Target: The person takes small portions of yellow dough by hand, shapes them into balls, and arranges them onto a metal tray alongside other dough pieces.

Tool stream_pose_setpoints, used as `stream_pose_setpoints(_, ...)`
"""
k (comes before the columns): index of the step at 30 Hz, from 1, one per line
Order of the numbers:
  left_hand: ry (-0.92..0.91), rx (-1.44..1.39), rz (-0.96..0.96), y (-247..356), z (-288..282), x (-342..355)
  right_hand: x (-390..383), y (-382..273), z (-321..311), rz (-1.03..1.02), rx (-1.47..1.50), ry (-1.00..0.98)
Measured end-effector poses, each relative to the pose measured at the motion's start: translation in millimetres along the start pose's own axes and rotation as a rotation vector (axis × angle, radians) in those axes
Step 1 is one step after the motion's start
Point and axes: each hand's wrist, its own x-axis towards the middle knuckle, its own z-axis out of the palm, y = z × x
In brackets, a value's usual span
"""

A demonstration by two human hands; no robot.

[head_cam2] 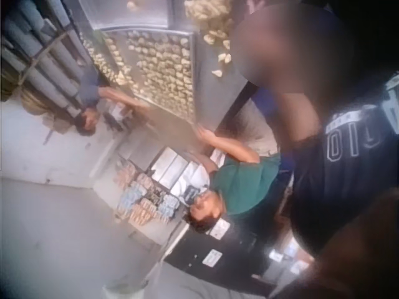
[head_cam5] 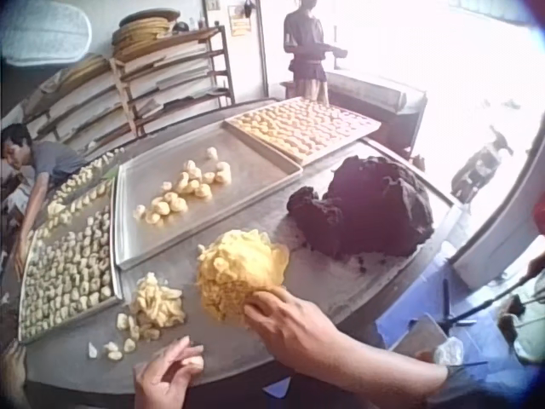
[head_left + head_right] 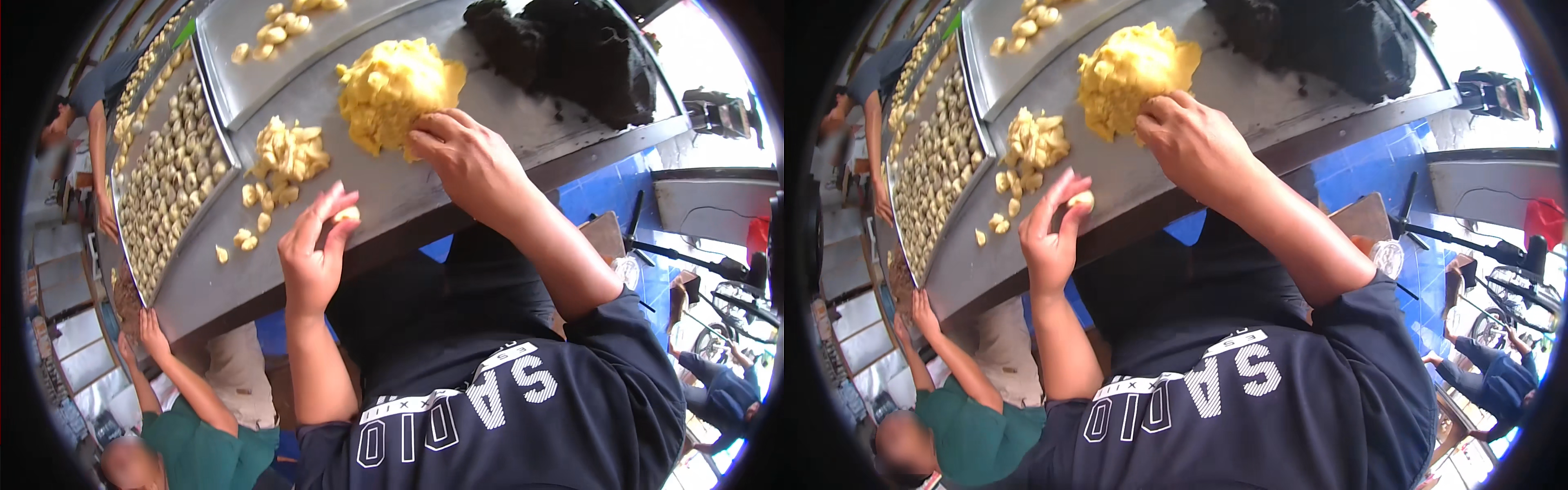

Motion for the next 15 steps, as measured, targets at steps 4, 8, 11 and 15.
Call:
stream_pose_setpoints(4,-0.017,-0.009,-0.026,-3,5,5,7,6,-10,-0.054,0.044,-0.146)
stream_pose_setpoints(8,-0.248,0.051,0.024,0,-20,11,-4,-6,-11,-0.173,0.155,-0.097)
stream_pose_setpoints(11,-0.300,-0.076,-0.104,-9,-33,11,6,-2,-14,-0.151,0.093,-0.244)
stream_pose_setpoints(15,-0.145,-0.388,-0.314,-13,-17,5,16,0,24,-0.169,-0.077,0.005)
